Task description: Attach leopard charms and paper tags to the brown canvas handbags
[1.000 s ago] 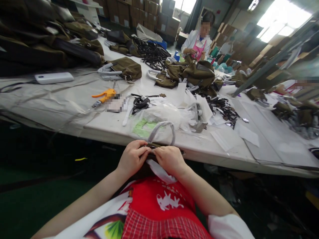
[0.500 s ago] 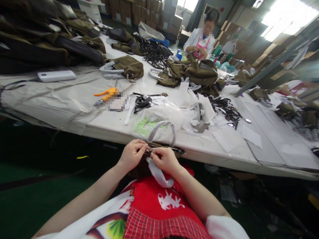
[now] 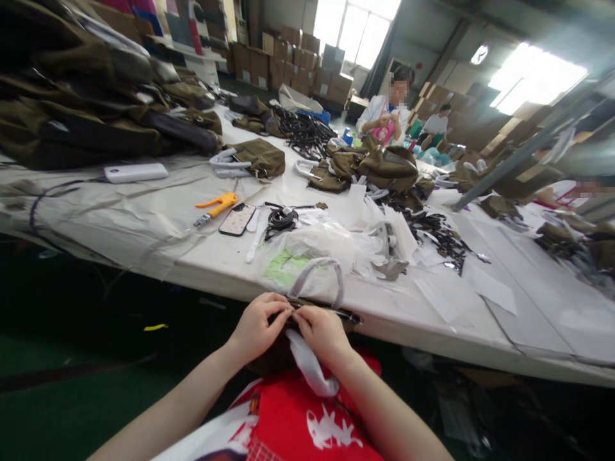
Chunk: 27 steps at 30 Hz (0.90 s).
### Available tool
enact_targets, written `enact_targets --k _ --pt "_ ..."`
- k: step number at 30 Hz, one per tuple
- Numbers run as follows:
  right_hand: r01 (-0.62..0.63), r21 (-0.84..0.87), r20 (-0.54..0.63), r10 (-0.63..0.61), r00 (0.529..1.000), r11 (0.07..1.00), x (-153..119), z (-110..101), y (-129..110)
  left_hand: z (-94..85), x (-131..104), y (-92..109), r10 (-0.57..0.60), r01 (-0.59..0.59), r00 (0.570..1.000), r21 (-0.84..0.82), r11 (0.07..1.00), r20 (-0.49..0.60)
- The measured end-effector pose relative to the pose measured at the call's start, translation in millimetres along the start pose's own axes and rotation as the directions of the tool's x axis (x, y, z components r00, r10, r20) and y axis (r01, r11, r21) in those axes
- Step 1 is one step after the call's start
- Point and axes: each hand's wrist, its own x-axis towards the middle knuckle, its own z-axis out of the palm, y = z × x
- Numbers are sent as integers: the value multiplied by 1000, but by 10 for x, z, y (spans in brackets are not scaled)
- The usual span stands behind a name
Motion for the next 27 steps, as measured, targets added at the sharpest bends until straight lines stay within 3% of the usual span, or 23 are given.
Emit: enact_targets --k 5,10,14,17,20,22,24,27 --pt "4 -74 33 -2 999 997 58 92 -25 -45 -47 -64 52 -51 998 -48 998 27" --pt "-1 -62 18 2 1000 998 103 165 -71 -80 -39 -91 -20 20 1000 16 1000 -6" --pt "-23 38 -90 26 996 999 60 137 -68 -110 -6 -31 -37 36 998 31 999 41" --pt "55 224 -189 -12 982 973 23 77 -67 -218 36 44 -26 37 994 -103 994 105" --pt "187 490 -161 -123 979 851 21 65 -70 -404 109 105 0 44 987 -268 963 163" --pt "191 643 -140 -132 981 741 36 119 -48 -521 207 96 21 39 981 -301 953 195" --pt "84 776 -54 -67 996 625 53 215 -4 -600 387 14 41 24 975 -291 956 216" --pt "-155 889 157 32 987 431 66 362 65 -639 859 -251 19 -3 991 -128 992 129"
